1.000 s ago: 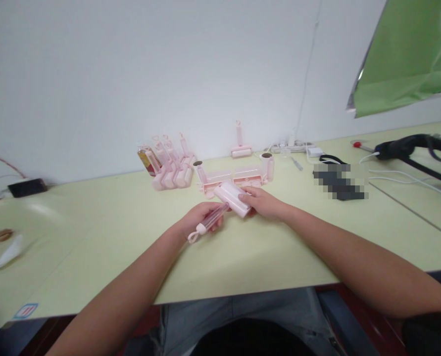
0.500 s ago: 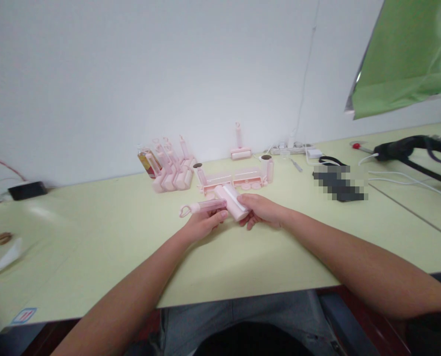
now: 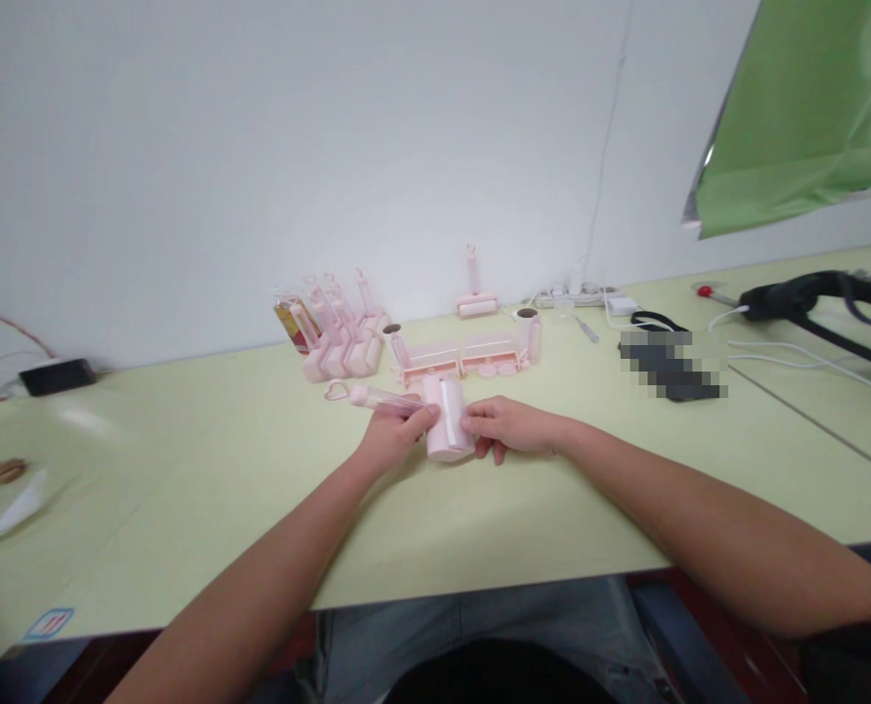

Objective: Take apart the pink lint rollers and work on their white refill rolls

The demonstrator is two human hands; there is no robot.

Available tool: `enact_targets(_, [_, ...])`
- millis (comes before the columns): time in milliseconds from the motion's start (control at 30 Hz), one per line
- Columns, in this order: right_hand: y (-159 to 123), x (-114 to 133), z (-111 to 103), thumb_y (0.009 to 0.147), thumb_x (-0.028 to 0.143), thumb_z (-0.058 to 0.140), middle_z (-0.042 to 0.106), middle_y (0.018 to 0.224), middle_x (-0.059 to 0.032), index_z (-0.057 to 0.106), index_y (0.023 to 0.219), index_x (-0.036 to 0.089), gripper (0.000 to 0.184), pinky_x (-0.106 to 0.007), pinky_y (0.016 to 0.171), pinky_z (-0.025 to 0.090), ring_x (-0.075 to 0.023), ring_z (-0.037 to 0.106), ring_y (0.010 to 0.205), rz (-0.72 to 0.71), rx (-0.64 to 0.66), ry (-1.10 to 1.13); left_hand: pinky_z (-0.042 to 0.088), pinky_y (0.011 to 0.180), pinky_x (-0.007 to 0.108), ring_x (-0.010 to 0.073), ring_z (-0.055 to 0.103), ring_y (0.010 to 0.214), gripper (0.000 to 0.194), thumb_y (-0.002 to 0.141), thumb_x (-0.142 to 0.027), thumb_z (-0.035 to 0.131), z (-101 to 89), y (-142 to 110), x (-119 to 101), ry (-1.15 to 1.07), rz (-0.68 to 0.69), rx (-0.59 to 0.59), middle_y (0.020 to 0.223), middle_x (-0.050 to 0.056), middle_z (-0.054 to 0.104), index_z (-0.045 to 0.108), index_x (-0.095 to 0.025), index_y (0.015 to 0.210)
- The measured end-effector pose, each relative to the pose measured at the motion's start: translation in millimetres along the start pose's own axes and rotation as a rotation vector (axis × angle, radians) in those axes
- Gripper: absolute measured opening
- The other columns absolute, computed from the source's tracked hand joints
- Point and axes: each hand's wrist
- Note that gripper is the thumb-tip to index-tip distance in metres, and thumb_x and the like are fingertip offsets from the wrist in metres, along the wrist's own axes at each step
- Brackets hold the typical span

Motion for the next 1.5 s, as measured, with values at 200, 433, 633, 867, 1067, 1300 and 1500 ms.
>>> enact_targets(200, [-1, 1, -1, 0.092, 0.055, 0.056, 0.064, 0.080, -0.0045, 0.064, 0.104, 0.014, 0.043, -0.019, 0.052, 0.050, -0.0109, 0.059, 0.064, 0.003, 0.015, -0.085, 0.033, 0.055, 0.025, 0.0112, 0.044, 0.054, 0.038, 0.081, -0.042, 0.059, 0.0, 1, -1, 0.015, -0.050, -0.045, 0.054, -0.002, 0.049, 0.051, -0.016, 0.056])
enact_targets(433, [-1, 2, -1, 0.093, 0.052, 0.056, 0.062, 0.081, -0.0042, 0.063, 0.107, 0.014, 0.042, -0.019, 0.053, 0.051, -0.0119, 0.060, 0.069, -0.010, 0.013, -0.089, 0.034, 0.054, 0.024, 0.0113, 0.044, 0.056, 0.033, 0.079, -0.039, 0.060, 1.9, 3, 2, -0.043, -0.078, -0.095, 0.056, -0.001, 0.050, 0.056, -0.014, 0.058])
enact_targets(633, [-1, 1, 0, 0.093, 0.050, 0.058, 0.064, 0.116, -0.0130, 0.060, 0.128, 0.016, 0.049, -0.020, 0.053, 0.052, -0.0130, 0.063, 0.077, -0.009, 0.012, -0.036, 0.031, 0.051, 0.024, 0.0114, 0.043, 0.054, 0.039, 0.080, -0.044, 0.059, -15.6, 5, -1, 0.014, -0.053, -0.207, 0.054, -0.001, 0.046, 0.052, -0.015, 0.053])
enact_targets(867, [0, -2, 5, 0.091, 0.053, 0.060, 0.064, 0.120, -0.0151, 0.057, 0.133, 0.016, 0.056, -0.022, 0.052, 0.053, -0.0147, 0.063, 0.080, 0.021, -0.014, -0.012, 0.033, 0.053, 0.025, 0.0132, 0.047, 0.054, 0.041, 0.081, -0.046, 0.057, -60.2, 10, -17, 0.218, -0.041, -0.379, 0.052, 0.000, 0.050, 0.056, -0.016, 0.052])
enact_targets(1067, [-1, -1, 6, 0.091, 0.053, 0.059, 0.065, 0.117, -0.0144, 0.056, 0.135, 0.017, 0.056, -0.023, 0.054, 0.052, -0.0157, 0.062, 0.082, 0.020, -0.015, -0.069, 0.030, 0.052, 0.026, 0.0156, 0.052, 0.055, 0.042, 0.080, -0.049, 0.054, -98.4, 16, -11, 0.537, -0.156, -0.393, 0.055, 0.003, 0.059, 0.062, -0.016, 0.056])
enact_targets(1300, [-1, 1, 11, 0.092, 0.052, 0.059, 0.065, 0.110, -0.0126, 0.056, 0.134, 0.017, 0.055, -0.023, 0.054, 0.051, -0.0147, 0.060, 0.079, 0.039, -0.016, -0.104, 0.034, 0.057, 0.029, 0.0219, 0.060, 0.064, 0.045, 0.079, -0.054, 0.052, -164.2, 22, -5, 0.830, -0.331, -0.442, 0.069, 0.011, 0.069, 0.073, -0.016, 0.072])
enact_targets(1500, [-1, 6, 13, 0.093, 0.050, 0.058, 0.064, 0.106, -0.0118, 0.054, 0.135, 0.014, 0.055, -0.022, 0.053, 0.049, -0.0144, 0.059, 0.078, 0.049, -0.016, -0.105, 0.041, 0.067, 0.031, 0.0240, 0.063, 0.074, 0.047, 0.081, -0.057, 0.049, -187.3, 63, -46, 0.925, -0.146, -0.510, 0.078, 0.011, 0.072, 0.073, -0.017, 0.074])
Point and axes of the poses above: each hand's wrist, its own y-axis towards the middle knuckle, its own z-axis out of the palm, x = y × z
